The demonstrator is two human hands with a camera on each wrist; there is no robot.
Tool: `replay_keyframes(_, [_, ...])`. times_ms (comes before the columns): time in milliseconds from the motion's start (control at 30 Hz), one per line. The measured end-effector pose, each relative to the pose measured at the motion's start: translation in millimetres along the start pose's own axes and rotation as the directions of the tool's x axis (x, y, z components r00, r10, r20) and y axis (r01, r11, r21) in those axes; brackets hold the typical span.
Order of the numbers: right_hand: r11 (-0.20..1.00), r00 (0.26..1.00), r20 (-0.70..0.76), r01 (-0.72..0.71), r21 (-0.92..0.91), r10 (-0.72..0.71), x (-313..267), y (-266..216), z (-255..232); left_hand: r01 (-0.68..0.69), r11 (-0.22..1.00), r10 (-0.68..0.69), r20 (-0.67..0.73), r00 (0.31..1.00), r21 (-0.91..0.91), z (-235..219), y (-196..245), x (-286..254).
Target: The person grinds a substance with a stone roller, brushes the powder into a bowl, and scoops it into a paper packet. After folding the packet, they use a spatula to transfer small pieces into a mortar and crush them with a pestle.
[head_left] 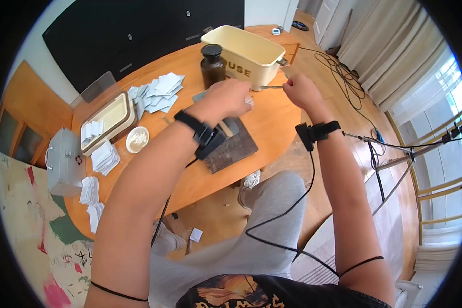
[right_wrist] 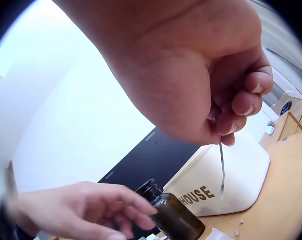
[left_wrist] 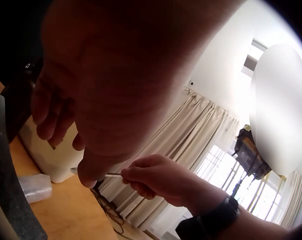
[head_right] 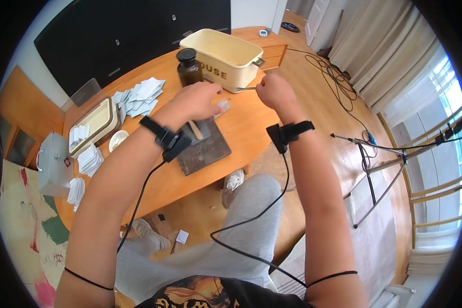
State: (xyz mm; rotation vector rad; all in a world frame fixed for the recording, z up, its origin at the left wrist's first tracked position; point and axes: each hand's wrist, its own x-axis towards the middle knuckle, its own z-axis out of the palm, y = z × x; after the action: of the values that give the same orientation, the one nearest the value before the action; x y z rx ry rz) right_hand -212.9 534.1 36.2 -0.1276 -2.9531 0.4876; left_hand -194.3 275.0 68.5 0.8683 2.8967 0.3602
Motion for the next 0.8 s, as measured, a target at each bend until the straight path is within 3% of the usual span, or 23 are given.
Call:
replay_keyframes(67, [0.998,0.998,-0.056,-0.028,0.047,0.031,-8,16,5,0.018,0.999,-0.02,0.061,0.998,0.039,10,-5,39])
replay_keyframes(233, [0.985,0.995,-0.032,-0.09,0.15,0.096,-25,43,9,0.089,0.987,-0.117,0.214,0.97,0.133,37,-17,88])
replay_keyframes(567, [0.957,0.991,0.008,-0.128,0.258,0.131,-31,56,32,0.097,0.991,-0.117,0.257,0.959,0.09,56,-19,100])
replay_keyframes(800, [0.951,0.994,0.04,-0.113,0.287,0.105,-11,44,55,0.127,0.987,-0.14,0.149,0.979,0.095,43,-12,80])
